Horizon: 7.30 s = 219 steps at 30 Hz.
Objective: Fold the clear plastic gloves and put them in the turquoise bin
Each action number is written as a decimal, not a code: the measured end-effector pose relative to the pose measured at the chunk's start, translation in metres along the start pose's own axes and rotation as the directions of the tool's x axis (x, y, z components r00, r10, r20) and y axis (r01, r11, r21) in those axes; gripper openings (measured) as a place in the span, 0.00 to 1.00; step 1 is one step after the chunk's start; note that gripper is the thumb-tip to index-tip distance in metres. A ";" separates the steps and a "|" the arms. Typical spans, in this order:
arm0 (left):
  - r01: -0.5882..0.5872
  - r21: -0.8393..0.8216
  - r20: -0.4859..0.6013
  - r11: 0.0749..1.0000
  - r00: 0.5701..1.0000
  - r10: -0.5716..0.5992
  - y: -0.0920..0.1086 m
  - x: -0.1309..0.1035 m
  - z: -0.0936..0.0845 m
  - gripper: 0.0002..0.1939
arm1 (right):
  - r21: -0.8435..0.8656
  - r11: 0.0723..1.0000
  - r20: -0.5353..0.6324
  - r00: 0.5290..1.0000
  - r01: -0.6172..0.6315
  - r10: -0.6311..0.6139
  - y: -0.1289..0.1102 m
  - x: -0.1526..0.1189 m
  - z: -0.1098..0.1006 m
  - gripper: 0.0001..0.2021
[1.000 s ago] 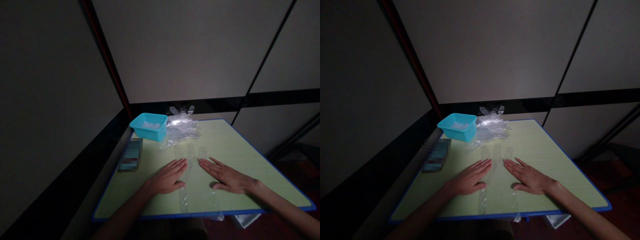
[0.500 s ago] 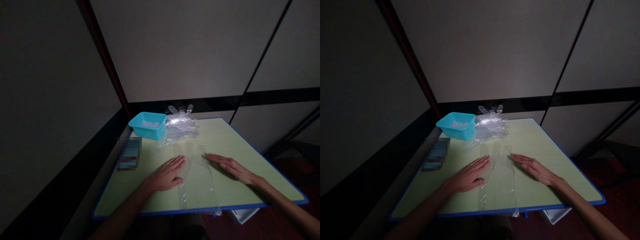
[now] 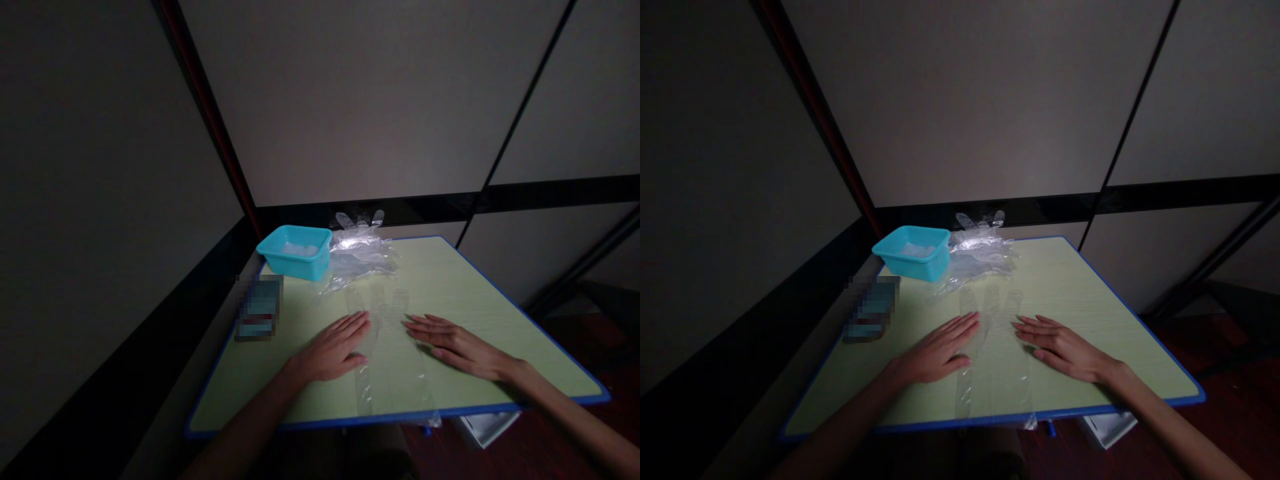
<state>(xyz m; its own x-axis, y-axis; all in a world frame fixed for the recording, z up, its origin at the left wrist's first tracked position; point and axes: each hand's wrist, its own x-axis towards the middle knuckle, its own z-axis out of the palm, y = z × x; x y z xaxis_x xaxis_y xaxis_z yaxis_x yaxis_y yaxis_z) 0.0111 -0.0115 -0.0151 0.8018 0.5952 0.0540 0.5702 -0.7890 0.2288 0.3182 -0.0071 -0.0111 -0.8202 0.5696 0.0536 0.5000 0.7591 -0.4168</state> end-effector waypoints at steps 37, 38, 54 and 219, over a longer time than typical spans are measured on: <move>0.023 -0.282 -0.003 0.959 1.000 -0.025 -0.003 0.000 0.000 0.35 | 0.107 0.993 -0.016 0.999 0.053 -0.051 -0.011 0.046 0.017 0.34; 0.025 -0.385 -0.040 0.923 0.998 -0.043 -0.006 0.000 0.001 0.34 | 0.230 0.973 -0.073 0.997 0.032 -0.016 -0.008 0.045 0.016 0.33; 0.156 -0.966 0.143 -0.208 0.987 0.078 -0.026 0.062 0.024 0.34 | 0.897 0.435 -0.208 0.947 0.084 0.246 0.001 0.067 0.022 0.24; -0.043 -0.998 -0.067 0.052 0.696 -0.715 -0.039 0.068 0.022 0.45 | 0.630 0.758 -0.400 0.767 -0.168 0.502 -0.006 0.039 0.027 0.19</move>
<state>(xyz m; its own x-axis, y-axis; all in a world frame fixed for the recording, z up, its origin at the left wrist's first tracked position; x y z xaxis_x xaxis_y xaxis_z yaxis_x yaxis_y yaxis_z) 0.0471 0.0568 -0.0419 0.1380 0.9886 -0.0605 -0.1834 0.0856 0.9793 0.2754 0.0021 -0.0315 -0.2667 0.9440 0.1945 0.3422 0.2814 -0.8965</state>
